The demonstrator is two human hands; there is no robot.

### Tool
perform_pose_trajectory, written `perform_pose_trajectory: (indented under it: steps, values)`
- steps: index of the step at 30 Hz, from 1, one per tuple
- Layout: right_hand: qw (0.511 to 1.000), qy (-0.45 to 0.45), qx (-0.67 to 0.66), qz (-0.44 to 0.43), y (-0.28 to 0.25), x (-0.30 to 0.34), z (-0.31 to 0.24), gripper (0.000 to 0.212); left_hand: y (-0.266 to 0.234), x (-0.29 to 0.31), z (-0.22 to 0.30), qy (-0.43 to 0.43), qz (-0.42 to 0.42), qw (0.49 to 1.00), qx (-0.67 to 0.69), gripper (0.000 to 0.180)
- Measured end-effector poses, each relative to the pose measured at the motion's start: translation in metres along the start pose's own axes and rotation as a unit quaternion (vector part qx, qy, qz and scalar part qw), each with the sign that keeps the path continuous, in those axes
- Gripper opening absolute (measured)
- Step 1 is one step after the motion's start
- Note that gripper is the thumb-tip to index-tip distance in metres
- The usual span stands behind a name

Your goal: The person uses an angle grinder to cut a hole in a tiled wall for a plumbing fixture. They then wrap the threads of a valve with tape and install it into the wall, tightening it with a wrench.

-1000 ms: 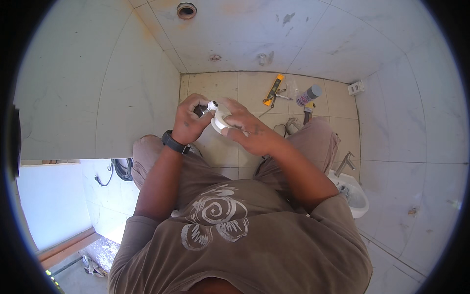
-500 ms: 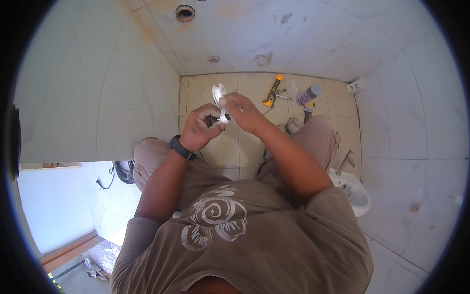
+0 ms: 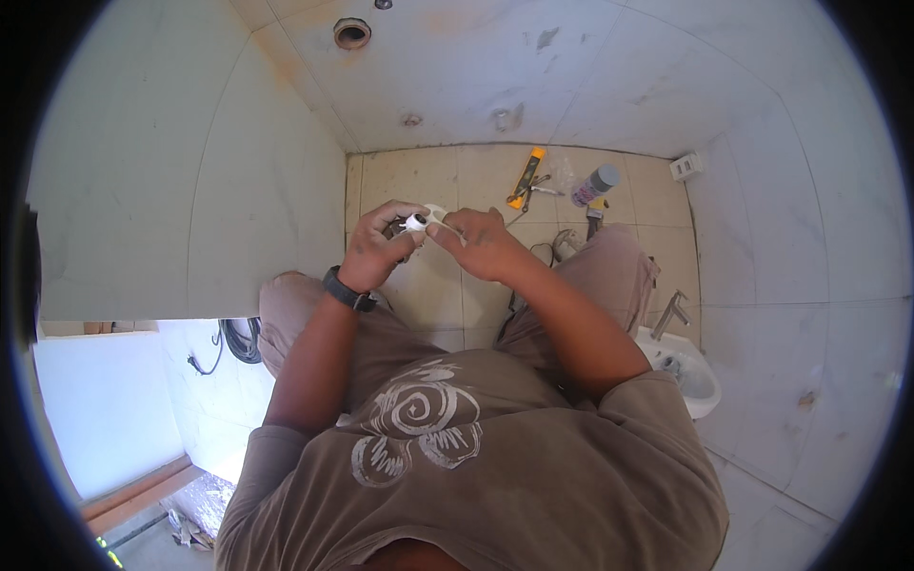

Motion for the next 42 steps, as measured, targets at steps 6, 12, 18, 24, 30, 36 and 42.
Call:
perform_pose_trajectory:
  steps: [6, 12, 18, 24, 30, 36, 42]
  values:
    - [0.988, -0.141, 0.047, 0.049, 0.002, 0.007, -0.014, 0.041, -0.006, -0.003, -0.006, 0.001, 0.027, 0.996, -0.080, 0.024]
    - [0.994, -0.085, 0.069, 0.002, 0.015, 0.001, -0.011, 0.027, -0.005, -0.003, -0.010, 0.071, 0.034, 0.976, -0.204, 0.023]
    - [0.988, -0.028, -0.106, 0.105, 0.024, -0.006, -0.009, 0.030, -0.007, -0.006, -0.024, 0.069, 0.046, 0.976, -0.200, 0.023]
    - [0.974, -0.034, -0.162, 0.154, 0.040, -0.014, -0.005, 0.036, -0.020, -0.012, -0.023, 0.073, 0.090, 0.965, -0.237, 0.027]
    - [0.962, -0.053, -0.225, 0.149, 0.043, -0.019, -0.014, 0.031, -0.034, -0.016, -0.042, 0.069, 0.122, 0.957, -0.253, 0.026]
    - [0.974, -0.178, -0.110, 0.090, 0.044, 0.043, -0.031, 0.025, -0.086, -0.032, -0.012, 0.055, 0.272, 0.907, -0.317, 0.027]
    - [0.997, -0.005, 0.018, 0.079, -0.030, 0.012, 0.043, 0.041, -0.053, -0.011, -0.034, -0.095, 0.200, 0.974, -0.050, 0.024]
Point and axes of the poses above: each hand's wrist, its own x-axis away from the middle knuckle, its own y-axis out of the palm, z = x × y, the point moved 7 cm from there along -x, towards the middle knuckle, and after that the axes turned 5 degrees about z, right-handed, at the moved point
